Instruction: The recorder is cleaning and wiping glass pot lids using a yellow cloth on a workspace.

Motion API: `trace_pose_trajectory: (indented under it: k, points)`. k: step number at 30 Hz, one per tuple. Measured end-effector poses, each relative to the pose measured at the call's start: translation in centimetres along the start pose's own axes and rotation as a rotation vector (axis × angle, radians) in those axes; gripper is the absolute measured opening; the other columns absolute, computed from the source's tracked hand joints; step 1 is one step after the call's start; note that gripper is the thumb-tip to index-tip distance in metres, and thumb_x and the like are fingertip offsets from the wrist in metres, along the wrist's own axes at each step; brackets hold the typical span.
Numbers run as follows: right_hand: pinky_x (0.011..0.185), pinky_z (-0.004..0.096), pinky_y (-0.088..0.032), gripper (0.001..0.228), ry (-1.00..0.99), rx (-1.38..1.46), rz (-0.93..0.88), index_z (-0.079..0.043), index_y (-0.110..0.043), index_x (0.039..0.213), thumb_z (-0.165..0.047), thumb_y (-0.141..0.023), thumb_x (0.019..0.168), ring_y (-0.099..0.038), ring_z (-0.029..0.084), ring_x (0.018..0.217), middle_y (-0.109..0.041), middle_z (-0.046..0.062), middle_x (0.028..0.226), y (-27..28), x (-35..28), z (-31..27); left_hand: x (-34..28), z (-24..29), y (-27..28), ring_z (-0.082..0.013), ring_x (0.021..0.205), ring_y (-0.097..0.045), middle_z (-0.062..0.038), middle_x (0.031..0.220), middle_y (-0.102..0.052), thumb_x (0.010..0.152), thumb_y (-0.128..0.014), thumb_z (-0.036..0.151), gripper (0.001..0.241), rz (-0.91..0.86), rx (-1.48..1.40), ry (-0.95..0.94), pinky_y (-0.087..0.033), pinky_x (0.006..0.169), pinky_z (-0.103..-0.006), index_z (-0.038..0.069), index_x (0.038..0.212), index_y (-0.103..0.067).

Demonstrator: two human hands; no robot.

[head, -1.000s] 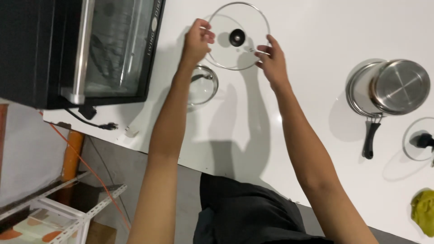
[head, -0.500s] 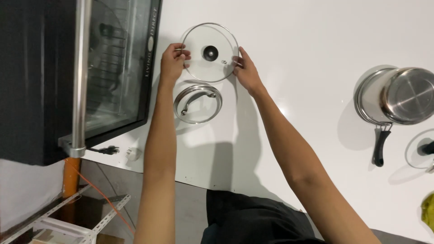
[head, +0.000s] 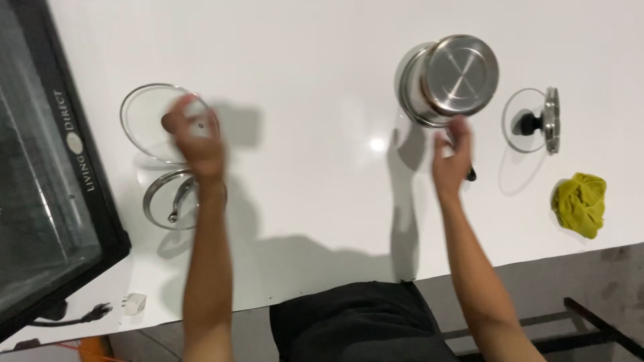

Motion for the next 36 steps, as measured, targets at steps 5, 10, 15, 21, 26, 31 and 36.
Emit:
trace_pose_trajectory:
  k: [5, 10, 15, 21, 26, 31, 36]
  points:
    - [0.098, 0.047, -0.049, 0.06, -0.049, -0.447, 0.072, 0.006, -0.052, 0.141, -0.021, -0.083, 0.097, -0.06, 0.035, 0.119, -0.061, 0.022, 0.131, 8.9, 1.8, 4.3, -9.3, 4.7, -21.0, -0.025, 0.116, -0.067, -0.01, 0.131, -0.069, 0.098, -0.073, 0.024, 0.041, -0.455, -0.233, 0.092, -0.056, 0.087, -0.0357, 0.007, 0.133, -0.06]
    - [0.093, 0.048, -0.049, 0.062, -0.184, -0.59, -0.17, 0.001, -0.06, 0.136, -0.029, -0.082, 0.087, -0.06, 0.036, 0.108, -0.063, 0.019, 0.118, 8.6, -0.2, 9.6, -16.2, 9.5, -31.7, -0.0263, 0.119, -0.067, -0.014, 0.132, -0.067, 0.099, -0.068, 0.032, 0.052, -0.555, -0.359, 0.269, -0.059, 0.09, -0.0372, 0.004, 0.141, -0.054]
    - [0.091, 0.045, -0.05, 0.033, -0.034, -0.445, -0.216, 0.002, -0.064, 0.129, -0.015, -0.068, 0.1, -0.057, 0.035, 0.107, -0.058, 0.018, 0.116, 6.7, 0.0, 10.1, -17.1, 12.1, -32.6, -0.0297, 0.122, -0.066, -0.018, 0.132, -0.069, 0.103, -0.065, 0.033, 0.054, -0.589, -0.366, 0.252, -0.057, 0.093, -0.0371, 0.003, 0.146, -0.052]
    - [0.091, 0.045, -0.049, 0.028, 0.208, -0.375, -0.26, 0.006, -0.061, 0.127, -0.006, -0.065, 0.102, -0.055, 0.037, 0.104, -0.054, 0.021, 0.116, -1.5, 2.6, 3.8, -14.9, 7.4, -21.0, -0.0272, 0.124, -0.064, -0.016, 0.134, -0.064, 0.104, -0.061, 0.033, 0.046, -0.499, -0.364, 0.279, -0.061, 0.086, -0.0335, 0.004, 0.139, -0.055]
    - [0.089, 0.044, -0.049, 0.025, 0.316, -0.229, -0.409, 0.006, -0.06, 0.126, -0.006, -0.064, 0.104, -0.056, 0.036, 0.101, -0.054, 0.022, 0.116, -14.6, 5.5, -2.7, -14.6, 3.4, -8.2, -0.019, 0.111, -0.07, -0.008, 0.114, -0.074, 0.104, -0.06, 0.03, 0.033, -0.418, -0.336, 0.448, -0.059, 0.081, -0.0303, 0.004, 0.123, -0.066]
    - [0.091, 0.046, -0.049, 0.022, 0.421, -0.222, -0.511, 0.004, -0.064, 0.121, -0.005, -0.066, 0.101, -0.055, 0.037, 0.104, -0.055, 0.022, 0.116, -26.3, 6.6, -9.6, -17.3, -0.7, -2.0, -0.0155, 0.098, -0.07, -0.007, 0.103, -0.074, 0.104, -0.06, 0.025, 0.026, -0.331, -0.367, 0.533, -0.059, 0.075, -0.0287, 0.002, 0.113, -0.067]
    - [0.09, 0.045, -0.05, 0.02, 0.36, -0.189, -0.568, 0.003, -0.062, 0.121, -0.006, -0.062, 0.104, -0.056, 0.037, 0.106, -0.055, 0.021, 0.12, -33.9, 6.9, -11.5, -18.5, -1.9, 0.8, -0.0123, 0.092, -0.07, -0.006, 0.099, -0.075, 0.106, -0.057, 0.021, 0.023, -0.352, -0.455, 0.6, -0.058, 0.08, -0.0273, 0.0, 0.107, -0.067]
Point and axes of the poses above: each hand's wrist, its own x-axis towards the middle knuckle, its own y-axis out of the back of the hand, z = x × y, the point moved 6 cm from there along x, towards the middle knuckle
